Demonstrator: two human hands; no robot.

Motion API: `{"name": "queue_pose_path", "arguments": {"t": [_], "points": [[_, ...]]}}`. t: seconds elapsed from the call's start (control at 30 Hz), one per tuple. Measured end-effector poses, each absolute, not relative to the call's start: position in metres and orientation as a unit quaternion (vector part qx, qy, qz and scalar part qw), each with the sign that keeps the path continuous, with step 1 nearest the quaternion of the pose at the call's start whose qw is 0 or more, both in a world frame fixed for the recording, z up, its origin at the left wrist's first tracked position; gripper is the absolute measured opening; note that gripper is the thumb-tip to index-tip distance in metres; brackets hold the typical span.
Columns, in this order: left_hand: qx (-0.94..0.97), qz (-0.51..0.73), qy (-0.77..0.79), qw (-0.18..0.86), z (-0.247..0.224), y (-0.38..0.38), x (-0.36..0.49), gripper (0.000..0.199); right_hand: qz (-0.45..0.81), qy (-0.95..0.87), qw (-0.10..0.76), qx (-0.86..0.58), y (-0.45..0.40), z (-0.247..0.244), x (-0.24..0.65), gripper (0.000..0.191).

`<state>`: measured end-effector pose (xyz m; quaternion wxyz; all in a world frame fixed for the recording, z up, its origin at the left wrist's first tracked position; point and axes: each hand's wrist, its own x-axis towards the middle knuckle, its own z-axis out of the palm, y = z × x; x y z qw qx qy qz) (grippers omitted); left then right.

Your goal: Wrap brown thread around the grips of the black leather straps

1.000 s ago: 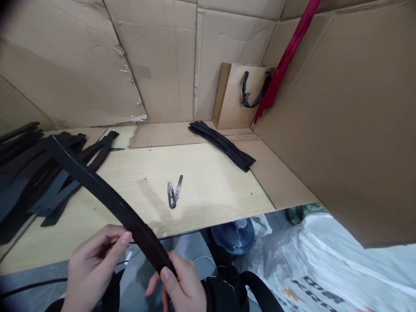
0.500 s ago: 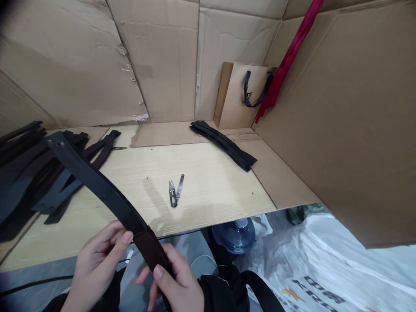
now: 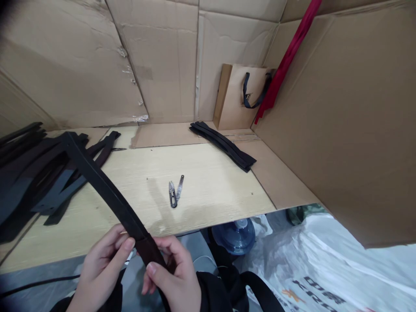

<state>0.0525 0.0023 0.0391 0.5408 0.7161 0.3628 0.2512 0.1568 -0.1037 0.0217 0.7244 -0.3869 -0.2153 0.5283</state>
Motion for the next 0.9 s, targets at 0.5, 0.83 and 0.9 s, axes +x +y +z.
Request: {"name": "queue_pose_path", "arguments": {"t": [0.5,0.83,0.9], "points": [[0.724,0.411,0.266,0.487,0.108,0.034,0.104,0.019,0.625,-0.312,0.682,-0.219,-0.040,0.075,0.219,0.022],[0.687,0.366,0.195,0.596,0.103,0.141,0.150,0.036,0.531,-0.359,0.664,-0.384,0.053,0.088,0.256,0.040],[0.689,0.320,0.179,0.625,0.092,0.158,0.155,0.046,0.548,-0.353,0.655,-0.383,0.069,0.078,0.259,0.042]]}}
